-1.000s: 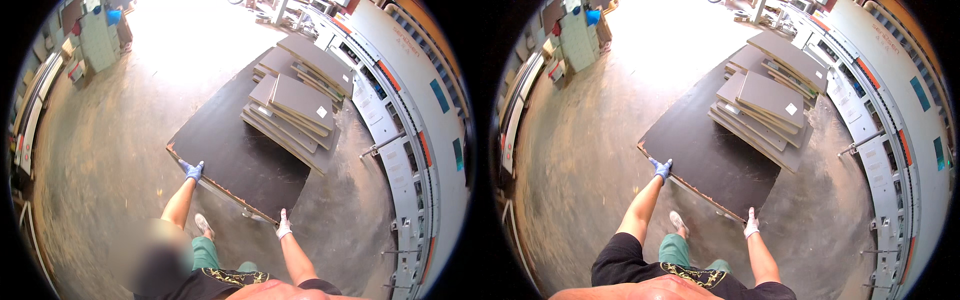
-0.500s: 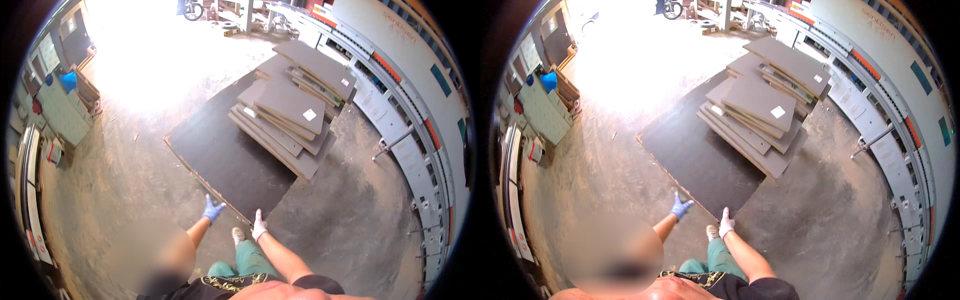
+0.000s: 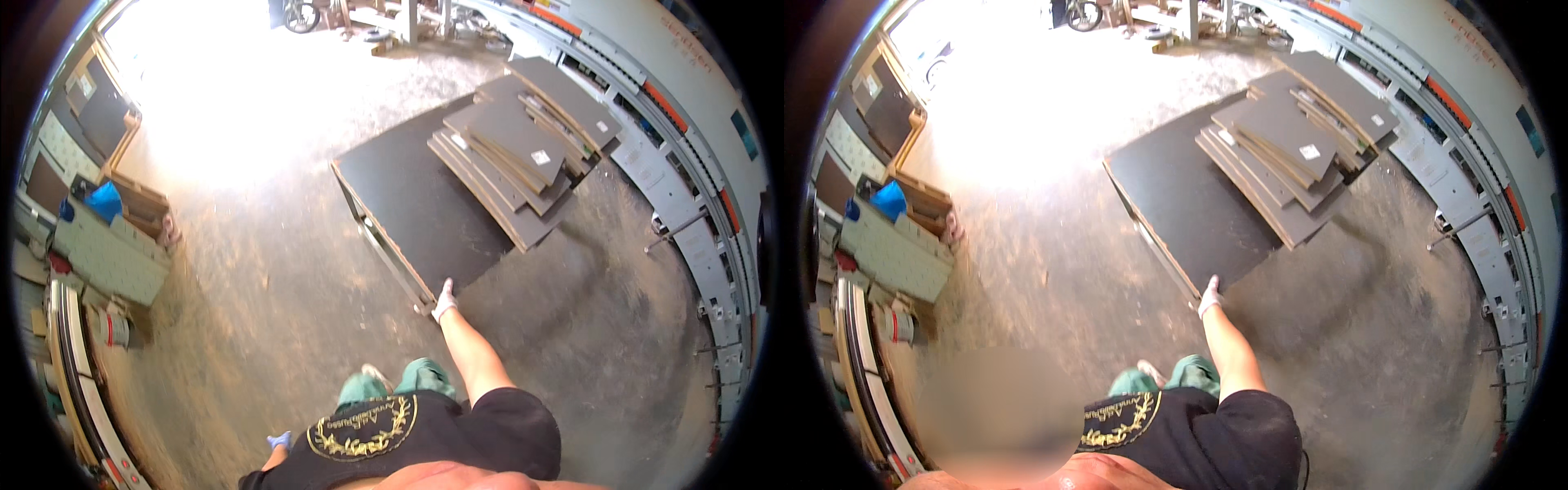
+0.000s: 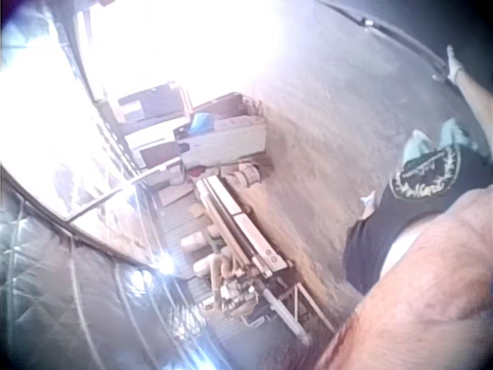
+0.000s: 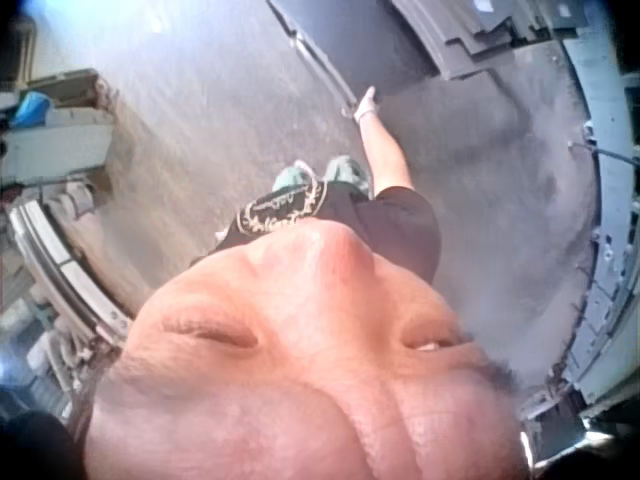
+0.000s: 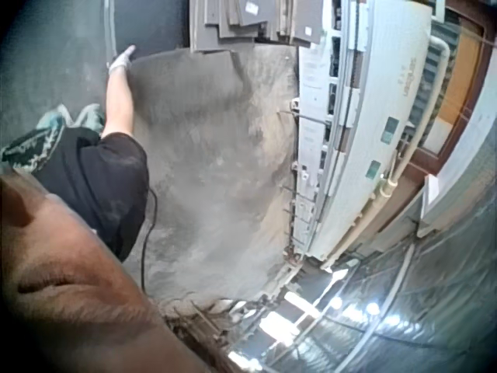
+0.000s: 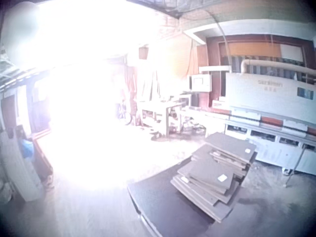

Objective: The person picks up gray rectangular panels from a workbench and stacks them onto a rolling cart. They then move the cart to a different area and continue stacking additional panels. The person also handles a large cardboard sheet, placing it on the cart before returning to stack more panels.

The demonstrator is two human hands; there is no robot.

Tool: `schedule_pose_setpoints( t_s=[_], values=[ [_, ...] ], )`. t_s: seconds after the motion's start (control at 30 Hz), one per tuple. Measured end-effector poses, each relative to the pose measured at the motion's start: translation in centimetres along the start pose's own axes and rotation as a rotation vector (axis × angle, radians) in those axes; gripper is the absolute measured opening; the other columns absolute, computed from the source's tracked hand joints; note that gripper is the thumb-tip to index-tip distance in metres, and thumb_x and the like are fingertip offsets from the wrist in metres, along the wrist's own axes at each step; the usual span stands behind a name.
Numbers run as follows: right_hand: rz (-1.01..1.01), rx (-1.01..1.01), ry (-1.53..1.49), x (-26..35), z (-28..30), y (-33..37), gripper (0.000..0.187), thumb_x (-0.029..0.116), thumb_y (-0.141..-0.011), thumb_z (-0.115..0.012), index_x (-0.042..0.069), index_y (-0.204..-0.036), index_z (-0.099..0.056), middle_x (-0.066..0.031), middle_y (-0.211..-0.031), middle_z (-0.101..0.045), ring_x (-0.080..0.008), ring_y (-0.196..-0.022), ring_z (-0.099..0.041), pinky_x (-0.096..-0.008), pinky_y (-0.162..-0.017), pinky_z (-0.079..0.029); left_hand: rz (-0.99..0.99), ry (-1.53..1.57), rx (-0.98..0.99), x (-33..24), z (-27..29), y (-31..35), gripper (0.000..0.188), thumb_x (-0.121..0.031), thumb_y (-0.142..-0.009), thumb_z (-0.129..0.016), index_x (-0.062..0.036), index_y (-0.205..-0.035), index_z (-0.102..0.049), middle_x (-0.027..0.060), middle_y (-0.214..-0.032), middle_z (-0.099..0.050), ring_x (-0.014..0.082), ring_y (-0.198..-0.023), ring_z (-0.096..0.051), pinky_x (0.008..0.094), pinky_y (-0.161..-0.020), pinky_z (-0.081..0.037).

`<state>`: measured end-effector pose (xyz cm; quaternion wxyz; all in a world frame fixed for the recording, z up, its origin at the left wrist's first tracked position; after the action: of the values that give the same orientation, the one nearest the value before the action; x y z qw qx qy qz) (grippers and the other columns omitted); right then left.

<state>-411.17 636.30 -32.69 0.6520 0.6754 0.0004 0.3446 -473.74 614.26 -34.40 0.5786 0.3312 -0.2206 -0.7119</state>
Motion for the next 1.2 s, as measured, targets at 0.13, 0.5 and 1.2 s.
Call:
schedule_pose_setpoints(
  t_s=[0.13, 0.5, 1.2],
  values=[
    [-0.013, -0.109, -0.189, 0.3, -8.3, -2.0, 0.09, 0.069, -0.071, -0.054, 0.011, -0.135, -0.03, -0.0088, -0.135, -0.041, -0.0337, -0.105, -0.054, -0.0553, -0.065, -0.052, -0.222, 0.247, 0.062, -16.6, 1.5, -12.3, 0.096, -0.026, -0.075, -0.07, -0.0135, -0.142, -0.002, 0.0195, -0.135, -0.038, 0.0296, -0.116, -0.045, 0.0408, -0.097, -0.036],
    [0.017, -0.169, -0.267, 5.6, -24.2, -13.8, 0.108, 0.078, -0.064, -0.053, 0.007, -0.139, -0.023, -0.0112, -0.144, -0.027, -0.0291, -0.126, -0.036, -0.0461, -0.099, -0.032, -0.627, -0.289, 0.133, -58.3, -10.3, -18.4, 0.1, -0.037, -0.069, -0.072, -0.008, -0.142, -0.009, 0.0253, -0.132, -0.04, 0.0349, -0.123, -0.04, 0.042, -0.099, -0.034],
    [-0.084, -0.437, -0.659, 10.8, -55.0, -10.2, 0.102, 0.075, -0.061, -0.059, 0.01, -0.136, -0.034, -0.0078, -0.136, -0.038, -0.0268, -0.12, -0.038, -0.0457, -0.094, -0.034, -0.977, -0.714, 0.707, -138.0, -31.0, -11.9, 0.086, -0.046, -0.074, -0.068, -0.0033, -0.136, -0.027, 0.0185, -0.122, -0.051, 0.0286, -0.106, -0.052, 0.0376, -0.088, -0.042]
  ],
)
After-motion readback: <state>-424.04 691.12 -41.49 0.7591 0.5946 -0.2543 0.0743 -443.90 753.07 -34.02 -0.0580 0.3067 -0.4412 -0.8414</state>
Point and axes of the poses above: each hand's wrist, its own y-axis away from the middle knuckle, its own z-axis out of the back of the hand, x = y × z, the point moved 1 cm from there along -y, towards the middle knuckle
